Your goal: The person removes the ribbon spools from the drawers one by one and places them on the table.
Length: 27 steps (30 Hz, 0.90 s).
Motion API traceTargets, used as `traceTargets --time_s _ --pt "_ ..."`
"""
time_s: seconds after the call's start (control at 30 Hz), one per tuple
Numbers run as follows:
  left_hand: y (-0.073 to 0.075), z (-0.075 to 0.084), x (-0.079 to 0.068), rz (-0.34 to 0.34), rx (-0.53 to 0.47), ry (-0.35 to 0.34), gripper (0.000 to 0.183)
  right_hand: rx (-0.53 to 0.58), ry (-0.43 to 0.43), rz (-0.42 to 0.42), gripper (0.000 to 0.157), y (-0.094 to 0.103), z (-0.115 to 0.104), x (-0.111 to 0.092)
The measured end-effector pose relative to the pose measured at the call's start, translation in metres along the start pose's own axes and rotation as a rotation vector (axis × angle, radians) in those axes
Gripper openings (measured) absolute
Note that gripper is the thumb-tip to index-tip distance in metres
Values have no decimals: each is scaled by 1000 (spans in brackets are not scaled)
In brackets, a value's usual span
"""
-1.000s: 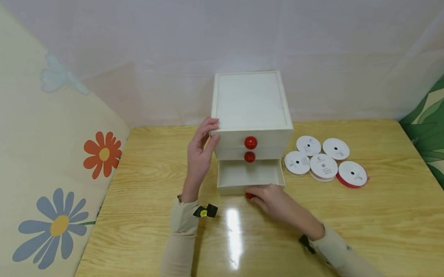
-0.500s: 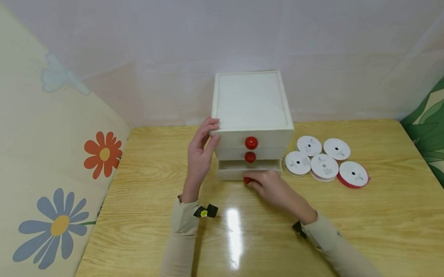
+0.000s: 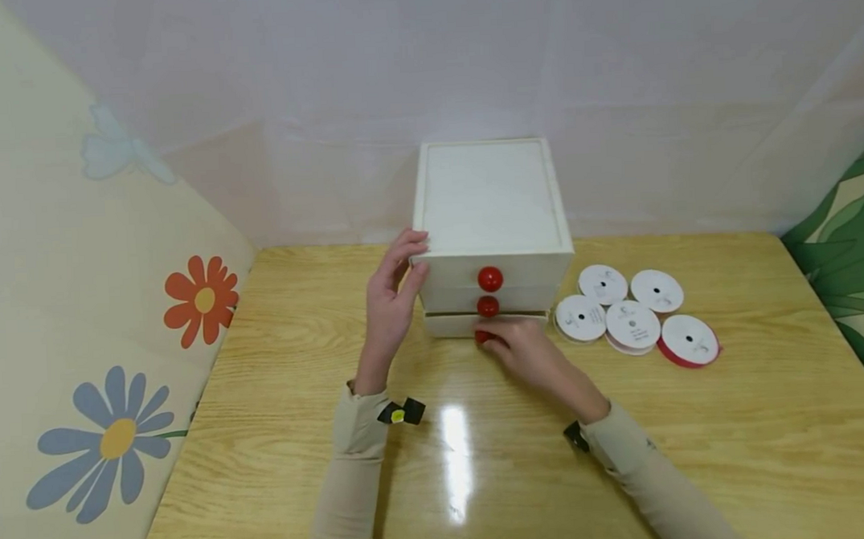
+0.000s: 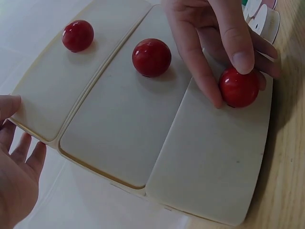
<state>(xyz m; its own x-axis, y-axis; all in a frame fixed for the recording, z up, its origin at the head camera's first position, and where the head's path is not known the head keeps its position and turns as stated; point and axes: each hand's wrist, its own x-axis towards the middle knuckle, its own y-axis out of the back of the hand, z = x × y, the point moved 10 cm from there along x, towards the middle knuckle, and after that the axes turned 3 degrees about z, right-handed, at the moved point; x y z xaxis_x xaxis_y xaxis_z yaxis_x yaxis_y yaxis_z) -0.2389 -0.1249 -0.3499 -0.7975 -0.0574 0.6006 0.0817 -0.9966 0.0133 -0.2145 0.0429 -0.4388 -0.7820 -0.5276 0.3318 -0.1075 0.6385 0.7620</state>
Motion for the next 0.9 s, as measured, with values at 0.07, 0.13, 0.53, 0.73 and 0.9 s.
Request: traceTargets --time_s 0.07,0.13,0.53,0.73,0.9 --pt "0 1 0 -3 -2 -5 21 -2 -5 -1 29 0 1 1" --pt "0 1 0 -5 -7 -5 21 -4 -5 -1 29 -1 2 1" --pt "0 0 -1 -3 -8 2 22 12 -34 -10 23 -1 10 5" --pt "0 1 0 1 -9 0 21 8 -41 -23 22 -1 13 6" --pt "1 1 0 -1 9 6 23 12 -27 -68 23 -3 11 5"
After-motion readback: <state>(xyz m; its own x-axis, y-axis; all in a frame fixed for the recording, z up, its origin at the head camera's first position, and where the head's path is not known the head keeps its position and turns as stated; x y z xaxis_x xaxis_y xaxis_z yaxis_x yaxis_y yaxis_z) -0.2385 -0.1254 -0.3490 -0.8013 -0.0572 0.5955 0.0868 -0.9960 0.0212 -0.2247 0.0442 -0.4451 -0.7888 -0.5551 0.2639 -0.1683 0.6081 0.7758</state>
